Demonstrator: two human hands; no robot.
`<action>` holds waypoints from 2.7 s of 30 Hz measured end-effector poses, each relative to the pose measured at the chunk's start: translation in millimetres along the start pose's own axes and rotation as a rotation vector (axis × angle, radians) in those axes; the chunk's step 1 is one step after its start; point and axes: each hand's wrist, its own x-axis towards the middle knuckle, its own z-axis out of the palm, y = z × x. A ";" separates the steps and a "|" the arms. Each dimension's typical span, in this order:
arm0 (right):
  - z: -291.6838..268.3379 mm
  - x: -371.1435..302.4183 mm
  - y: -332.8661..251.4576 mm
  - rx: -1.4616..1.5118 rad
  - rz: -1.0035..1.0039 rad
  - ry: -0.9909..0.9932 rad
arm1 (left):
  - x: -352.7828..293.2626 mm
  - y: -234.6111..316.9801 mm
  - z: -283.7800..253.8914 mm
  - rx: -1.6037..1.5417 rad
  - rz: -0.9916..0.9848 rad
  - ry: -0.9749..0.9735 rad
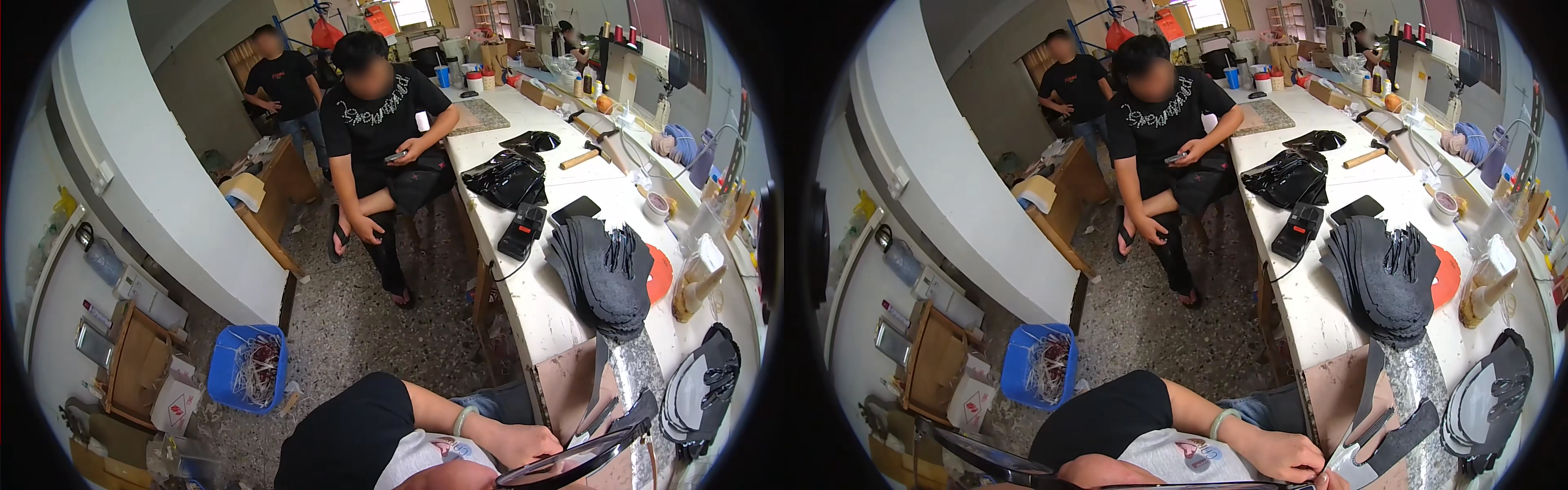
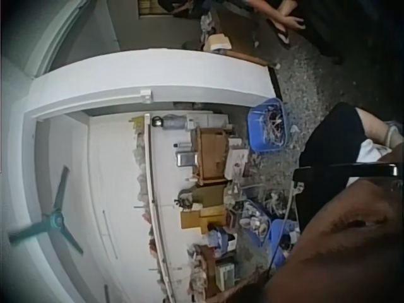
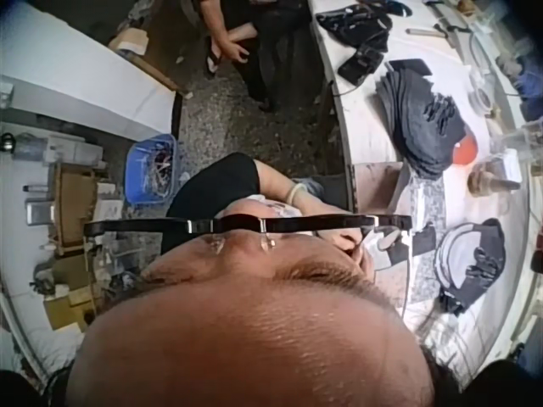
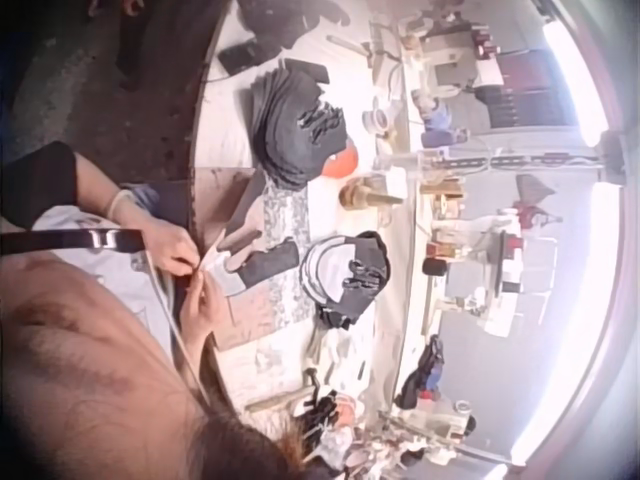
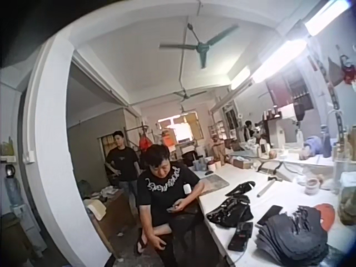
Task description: The person peels the backing from adhesive lining pieces, sticks them onto shoe upper cutouts by hand, presses them flat, and stacks the assembled pieces.
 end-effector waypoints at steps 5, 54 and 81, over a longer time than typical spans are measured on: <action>3.0 -1.3 5.6 0.008 0.015 0.013 | -1.0 0.6 -2.6 0.001 -0.034 -0.026; 34.1 -10.3 41.0 0.160 -0.037 0.024 | 4.0 8.6 -17.6 -0.411 -0.410 0.007; 27.7 4.7 39.9 0.326 0.089 0.389 | -6.4 -13.2 -4.7 -0.068 -0.207 0.203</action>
